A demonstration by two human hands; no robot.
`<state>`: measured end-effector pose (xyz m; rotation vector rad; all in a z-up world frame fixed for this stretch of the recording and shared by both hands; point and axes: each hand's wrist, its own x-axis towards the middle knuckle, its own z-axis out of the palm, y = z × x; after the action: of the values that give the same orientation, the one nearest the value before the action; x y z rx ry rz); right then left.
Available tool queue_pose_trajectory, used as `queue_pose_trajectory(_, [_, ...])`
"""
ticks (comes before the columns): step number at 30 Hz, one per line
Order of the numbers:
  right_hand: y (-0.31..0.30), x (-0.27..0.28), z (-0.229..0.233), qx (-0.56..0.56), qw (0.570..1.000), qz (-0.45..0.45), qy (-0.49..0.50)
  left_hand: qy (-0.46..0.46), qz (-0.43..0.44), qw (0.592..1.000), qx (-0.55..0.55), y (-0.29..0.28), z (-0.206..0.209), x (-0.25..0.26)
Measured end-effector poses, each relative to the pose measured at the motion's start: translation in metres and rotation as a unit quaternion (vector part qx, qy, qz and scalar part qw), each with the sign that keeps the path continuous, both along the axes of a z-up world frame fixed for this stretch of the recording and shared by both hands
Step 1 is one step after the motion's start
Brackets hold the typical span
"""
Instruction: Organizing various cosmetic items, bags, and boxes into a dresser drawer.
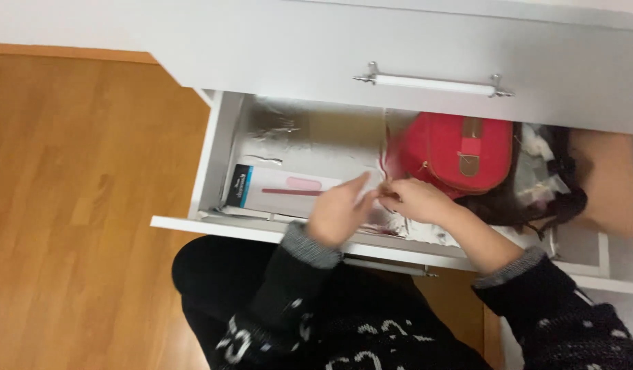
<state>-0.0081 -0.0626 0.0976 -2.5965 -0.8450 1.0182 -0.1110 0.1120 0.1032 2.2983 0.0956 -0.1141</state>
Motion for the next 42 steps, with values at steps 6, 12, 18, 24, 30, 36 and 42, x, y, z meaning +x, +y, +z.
queue_pose_trajectory(6, [0.064,0.016,-0.015,0.156,0.987,0.038,-0.003,-0.197,0.162,0.967,0.008,0.069,-0.002,-0.081])
queue_pose_trajectory(12, [0.116,0.045,-0.106,0.119,0.993,0.019,0.012,-0.319,0.285,0.901,0.072,0.094,-0.035,-0.113])
queue_pose_trajectory(18, [0.153,0.033,-0.116,0.025,0.998,0.039,-0.031,-0.242,0.261,0.933,0.052,0.089,-0.031,-0.114])
queue_pose_trajectory(24, [0.165,0.023,-0.120,-0.015,0.993,0.102,-0.053,-0.239,0.264,0.933,0.055,0.091,-0.039,-0.116])
queue_pose_trajectory(30, [0.168,0.016,-0.121,-0.048,0.989,0.138,-0.027,-0.251,0.259,0.931,0.056,0.091,-0.042,-0.114])
queue_pose_trajectory(36, [0.154,0.032,-0.121,0.126,0.983,-0.003,0.133,-0.229,0.266,0.935,0.048,0.092,-0.044,-0.115])
queue_pose_trajectory(42, [0.124,0.028,-0.056,0.270,0.924,-0.131,0.236,-0.157,0.299,0.941,0.012,0.090,-0.029,-0.112])
